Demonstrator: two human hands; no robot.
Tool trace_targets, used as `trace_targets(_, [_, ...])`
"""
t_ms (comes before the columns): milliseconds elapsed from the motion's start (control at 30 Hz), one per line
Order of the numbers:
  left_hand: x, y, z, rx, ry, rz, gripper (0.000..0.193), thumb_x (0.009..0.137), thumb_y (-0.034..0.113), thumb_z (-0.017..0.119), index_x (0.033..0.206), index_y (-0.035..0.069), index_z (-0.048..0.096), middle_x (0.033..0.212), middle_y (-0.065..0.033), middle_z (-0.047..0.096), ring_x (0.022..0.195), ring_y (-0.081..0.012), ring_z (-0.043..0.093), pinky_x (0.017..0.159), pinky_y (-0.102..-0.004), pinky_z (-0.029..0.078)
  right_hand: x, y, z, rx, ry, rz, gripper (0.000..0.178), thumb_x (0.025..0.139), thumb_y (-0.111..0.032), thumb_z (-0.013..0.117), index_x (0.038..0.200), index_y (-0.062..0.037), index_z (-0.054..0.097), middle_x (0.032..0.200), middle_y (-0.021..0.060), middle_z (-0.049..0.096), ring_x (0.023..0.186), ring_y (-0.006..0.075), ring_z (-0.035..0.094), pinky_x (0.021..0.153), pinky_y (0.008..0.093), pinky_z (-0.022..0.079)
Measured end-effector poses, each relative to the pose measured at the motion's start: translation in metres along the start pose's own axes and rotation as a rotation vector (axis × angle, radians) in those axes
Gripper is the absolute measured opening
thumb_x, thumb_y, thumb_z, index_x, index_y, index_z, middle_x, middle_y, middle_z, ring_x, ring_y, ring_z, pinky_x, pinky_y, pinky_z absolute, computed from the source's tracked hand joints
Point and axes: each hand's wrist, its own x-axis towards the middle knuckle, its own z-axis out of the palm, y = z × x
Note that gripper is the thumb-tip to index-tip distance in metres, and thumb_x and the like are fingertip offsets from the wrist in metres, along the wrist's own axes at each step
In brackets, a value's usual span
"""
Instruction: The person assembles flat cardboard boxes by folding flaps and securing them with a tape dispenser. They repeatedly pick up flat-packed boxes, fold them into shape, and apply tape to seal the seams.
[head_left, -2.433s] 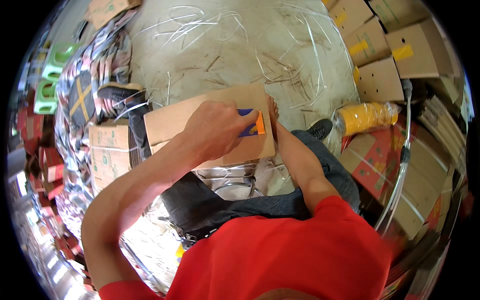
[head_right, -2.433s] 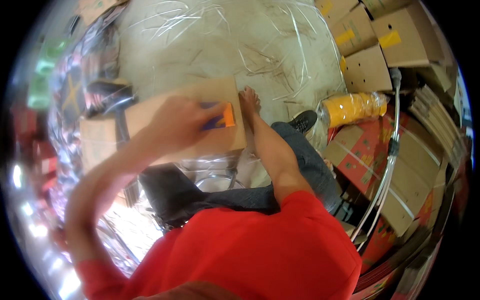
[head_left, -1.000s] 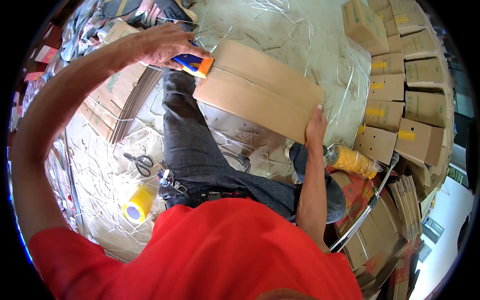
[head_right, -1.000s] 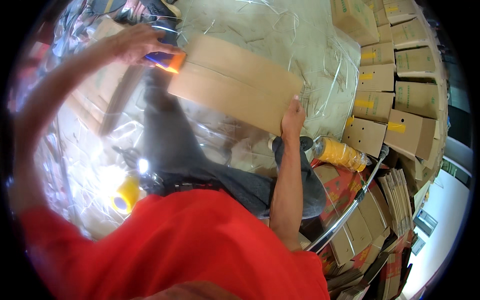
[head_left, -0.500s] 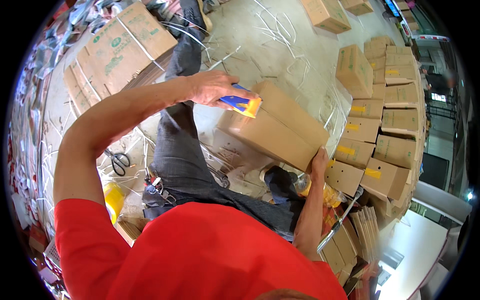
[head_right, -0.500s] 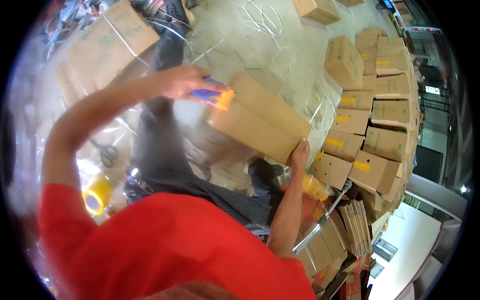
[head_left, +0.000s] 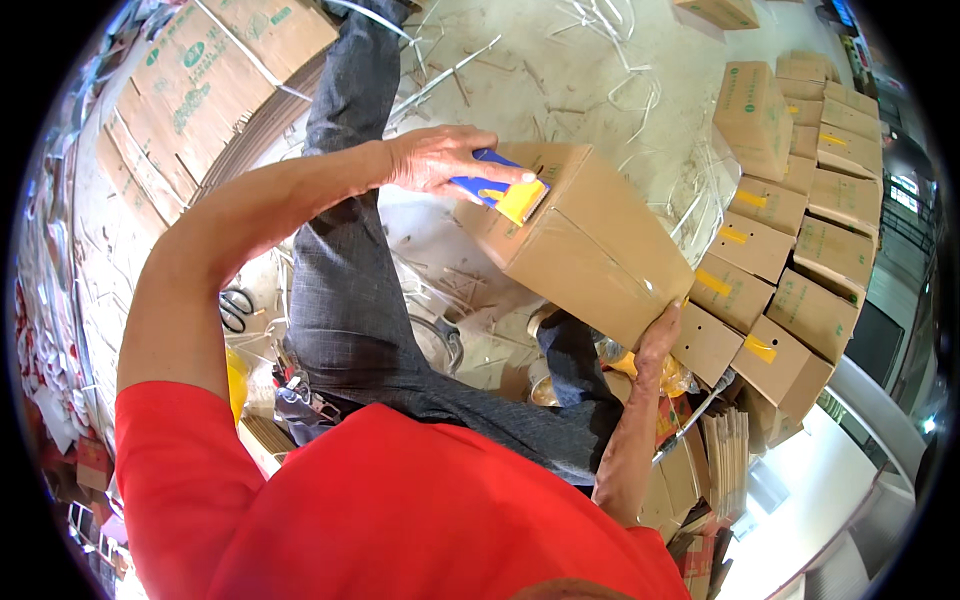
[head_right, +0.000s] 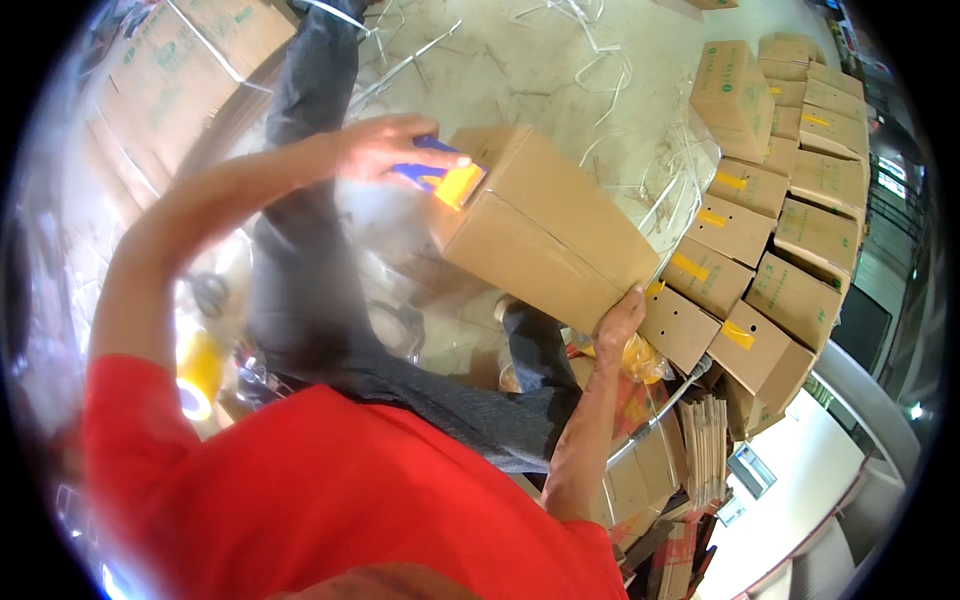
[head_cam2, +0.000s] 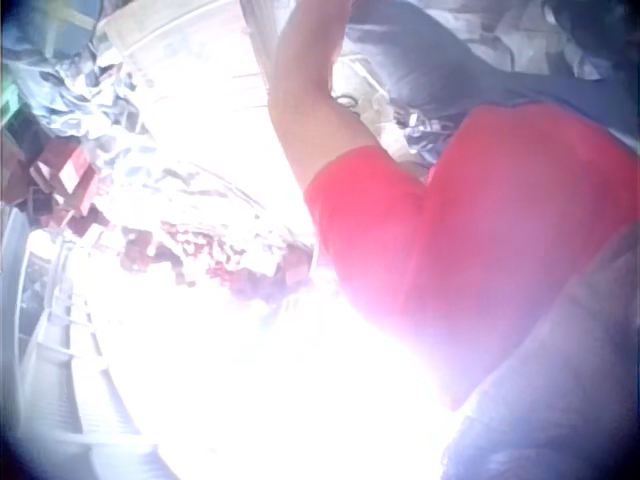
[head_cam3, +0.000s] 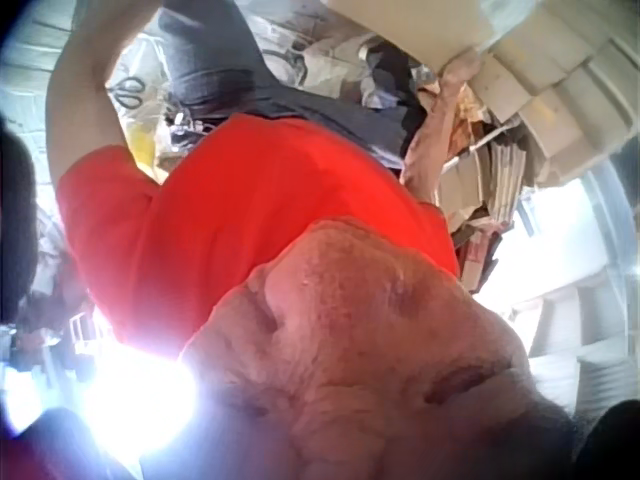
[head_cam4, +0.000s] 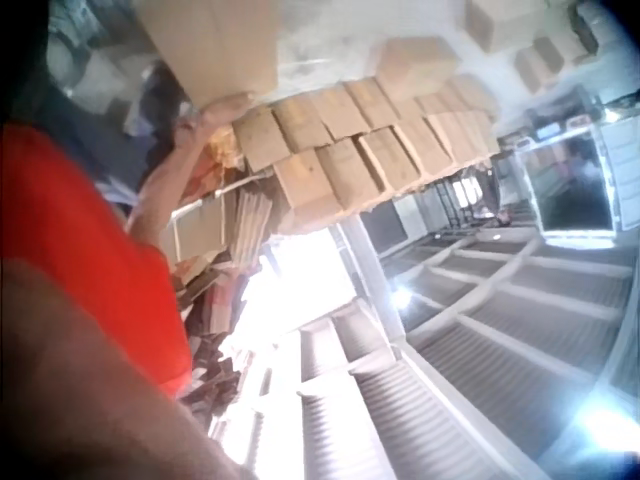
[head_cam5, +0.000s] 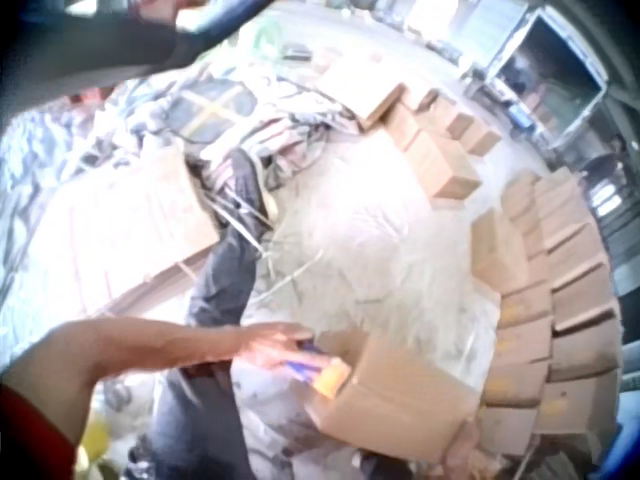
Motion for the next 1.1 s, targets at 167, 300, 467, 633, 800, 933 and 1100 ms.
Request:
trace_targets(167, [-0.031,-0.072,0.041,0.042,-0.222,-0.121,0.095,0.085,0.020,0.081,0.161,0.049,0.032,0.100,-0.0120,0.055,0.089,-0.0339,0.062,0.081,-0.0484,0.052,0.016,0.026,0.001,0.014,0.014,0.059,0.057,0.114,-0.040,0.038,0.132,0.0099,0.059,0.122,0.0184,0.067,0.108,0.0260,0.063,0.096,0.0380,0.050])
trace_targets(300, [-0.032,-0.081,0.037,0.087,-0.265,-0.121,0.096,0.085,0.015,0.081,0.160,0.050,0.033,0.092,-0.0114,0.054,0.082,-0.0344,0.061,0.076,-0.0478,0.051,0.007,0.008,0.009,0.031,0.004,0.118,0.061,0.114,-0.043,0.037,0.135,0.0105,0.058,0.126,0.0195,0.066,0.110,0.0278,0.062,0.097,0.0387,0.050])
trace_targets(467, [0.007,-0.021,0.017,0.494,-0.414,-0.196,0.070,0.089,0.021,0.075,0.151,0.041,0.048,0.083,-0.0093,0.062,0.077,-0.0328,0.069,0.065,-0.0444,0.056,0.001,-0.003,0.009,-0.041,-0.010,0.093,0.063,0.114,-0.045,0.036,0.135,0.0111,0.057,0.127,0.0206,0.066,0.111,0.0283,0.062,0.098,0.0389,0.049])
trace_targets(633, [0.100,0.047,0.010,0.724,-0.976,-0.193,0.032,0.087,0.030,0.071,0.115,0.015,0.078,0.116,-0.0071,0.077,0.102,-0.0281,0.073,0.077,-0.0491,0.060,0.008,0.028,-0.005,-0.050,0.014,0.016,0.060,0.114,-0.041,0.036,0.132,0.0107,0.059,0.123,0.0212,0.066,0.109,0.0281,0.062,0.096,0.0392,0.050])
trace_targets(800, [0.042,-0.006,0.093,0.820,-0.974,-0.442,0.030,0.088,0.026,0.072,0.114,0.013,0.074,0.111,-0.0073,0.076,0.099,-0.0290,0.073,0.075,-0.0472,0.058,0.007,0.000,-0.012,-0.119,-0.064,-0.139,0.055,0.114,-0.038,0.038,0.122,0.0112,0.062,0.117,0.0206,0.068,0.108,0.0276,0.061,0.097,0.0396,0.048])
trace_targets(933, [0.013,0.010,0.044,0.425,-0.423,-0.950,0.053,0.090,0.017,0.069,0.142,0.018,0.059,0.107,-0.0165,0.071,0.092,-0.0339,0.074,0.074,-0.0471,0.057,0.021,-0.007,-0.018,-0.188,-0.111,-0.046,0.054,0.114,-0.037,0.039,0.121,0.0113,0.062,0.117,0.0192,0.068,0.106,0.0274,0.062,0.097,0.0398,0.048])
trace_targets(1100, [-0.064,0.154,-0.034,0.364,0.329,-1.064,0.075,0.091,0.039,0.076,0.158,0.032,0.043,0.111,-0.0214,0.064,0.091,-0.0456,0.069,0.083,-0.0541,0.057,-0.039,-0.021,-0.019,-0.054,-0.055,-0.016,0.060,0.114,-0.041,0.036,0.130,0.0117,0.060,0.123,0.0200,0.067,0.109,0.0287,0.062,0.097,0.0397,0.049])
